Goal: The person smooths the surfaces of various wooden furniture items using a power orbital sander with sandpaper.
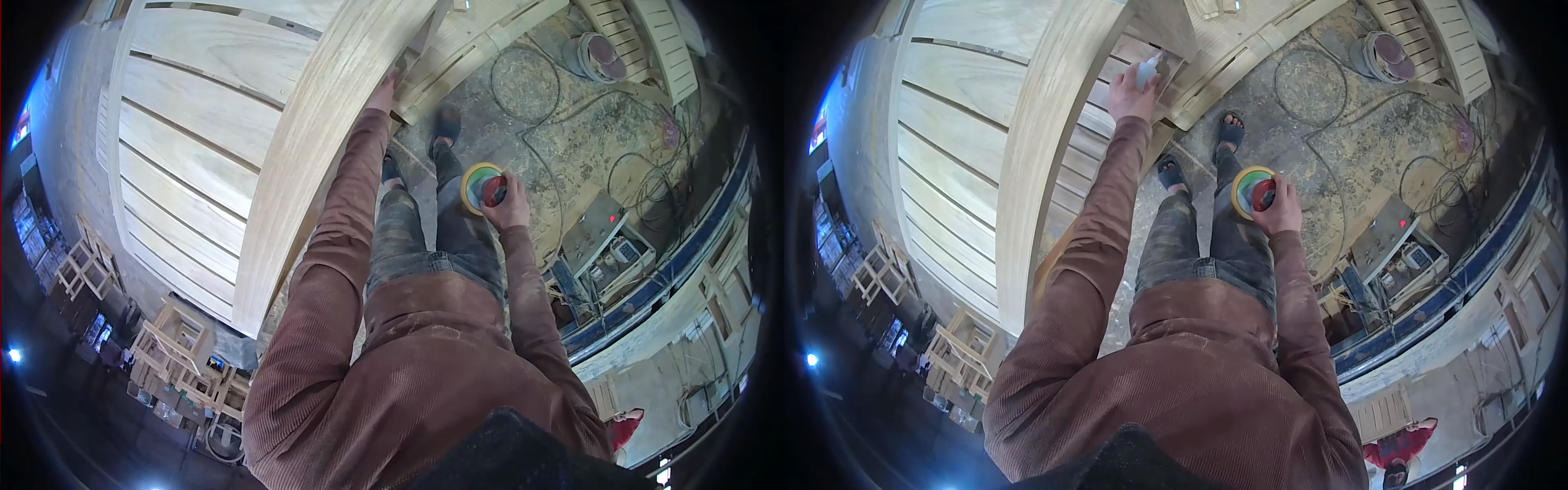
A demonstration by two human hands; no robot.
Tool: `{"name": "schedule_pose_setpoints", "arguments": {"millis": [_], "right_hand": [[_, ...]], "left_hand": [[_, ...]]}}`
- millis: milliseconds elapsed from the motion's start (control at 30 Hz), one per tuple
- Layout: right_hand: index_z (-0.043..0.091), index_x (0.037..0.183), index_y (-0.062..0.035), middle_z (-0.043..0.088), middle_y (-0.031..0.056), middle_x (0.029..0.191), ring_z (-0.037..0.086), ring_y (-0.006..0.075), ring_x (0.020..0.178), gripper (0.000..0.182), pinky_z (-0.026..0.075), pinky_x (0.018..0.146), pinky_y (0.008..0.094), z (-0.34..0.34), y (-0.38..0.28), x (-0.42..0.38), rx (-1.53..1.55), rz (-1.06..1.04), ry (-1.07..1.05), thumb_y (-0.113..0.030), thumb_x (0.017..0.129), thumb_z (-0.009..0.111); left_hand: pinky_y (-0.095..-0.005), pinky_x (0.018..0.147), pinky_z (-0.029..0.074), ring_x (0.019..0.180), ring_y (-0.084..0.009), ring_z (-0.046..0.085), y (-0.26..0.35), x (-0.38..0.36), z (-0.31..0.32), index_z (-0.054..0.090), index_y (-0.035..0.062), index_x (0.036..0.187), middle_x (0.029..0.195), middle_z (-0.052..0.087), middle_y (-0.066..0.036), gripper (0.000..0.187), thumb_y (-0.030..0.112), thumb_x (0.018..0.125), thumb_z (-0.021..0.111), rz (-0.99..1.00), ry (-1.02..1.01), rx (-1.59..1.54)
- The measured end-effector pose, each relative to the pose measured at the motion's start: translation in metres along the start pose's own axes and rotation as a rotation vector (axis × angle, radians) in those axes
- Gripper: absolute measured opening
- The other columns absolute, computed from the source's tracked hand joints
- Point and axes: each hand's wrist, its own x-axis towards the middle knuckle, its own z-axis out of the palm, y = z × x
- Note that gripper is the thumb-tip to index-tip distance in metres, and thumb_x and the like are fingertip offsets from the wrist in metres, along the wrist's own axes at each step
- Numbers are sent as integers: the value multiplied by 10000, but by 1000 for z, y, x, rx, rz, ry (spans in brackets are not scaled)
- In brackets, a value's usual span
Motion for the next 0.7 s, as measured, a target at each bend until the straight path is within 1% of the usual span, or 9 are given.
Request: {"name": "schedule_pose_setpoints", "arguments": {"millis": [33, 100, 233, 300, 400, 467, 600, 700], "right_hand": [[422, 1199, -187, 514, 129, 1074, 572, 363, 948, 726, 508, 756, 448, 1, 1, -4, 2, 13, -10, -216, 555, 755], [418, 1199, -189, 513, 126, 1077, 575, 360, 947, 728, 511, 753, 446, 0, 3, -8, -13, 27, -23, -218, 556, 757], [409, 1208, -195, 508, 118, 1096, 580, 352, 945, 730, 517, 753, 442, -4, 4, -9, -67, 72, -59, -219, 566, 756], [406, 1217, -196, 507, 118, 1100, 579, 350, 950, 737, 517, 759, 441, -8, 2, -8, -59, 73, -40, -219, 569, 757], [404, 1233, -193, 506, 119, 1104, 578, 345, 960, 751, 515, 770, 439, -16, -3, -3, -59, 91, -21, -220, 571, 758], [405, 1240, -189, 506, 120, 1105, 576, 343, 965, 758, 514, 775, 438, -19, -6, 1, -66, 113, -19, -220, 571, 760], [415, 1230, -176, 506, 125, 1107, 571, 347, 981, 741, 511, 780, 441, -19, -10, 6, -40, 82, 12, -221, 574, 757], [421, 1217, -173, 504, 130, 1106, 571, 354, 981, 726, 510, 777, 445, -20, -15, 8, -30, 65, 7, -220, 575, 756]], "left_hand": [[-409, 822, 457, 985, -293, 546, 2, 1, -3, 593, 203, 1131, 992, 567, -99, 458, 423, 741, 688, 1, 1, -5], [-405, 839, 453, 1002, -296, 540, 6, 5, -11, 595, 200, 1130, 1009, 565, -104, 455, 430, 747, 679, -38, -78, -134], [-404, 850, 449, 1015, -297, 534, 11, 8, -18, 595, 201, 1136, 1022, 562, -107, 459, 419, 743, 684, -77, -116, -160], [-402, 854, 448, 1021, -294, 532, 10, 9, -20, 593, 201, 1144, 1026, 558, -106, 466, 418, 742, 683, -21, -125, -69], [-400, 855, 450, 1023, -290, 532, 8, 9, -24, 596, 202, 1140, 1018, 558, -104, 466, 418, 737, 684, -40, -179, -105], [-401, 852, 451, 1021, -288, 533, 5, 8, -21, 600, 202, 1134, 1014, 558, -103, 461, 414, 734, 687, -39, -162, -110], [-401, 833, 457, 996, -285, 542, 6, 10, -17, 608, 199, 1118, 1001, 559, -97, 456, 404, 720, 697, -18, -117, -84], [-392, 824, 459, 986, -276, 548, 10, 10, -22, 608, 195, 1118, 993, 559, -93, 458, 401, 719, 699, 25, -142, -9]]}}
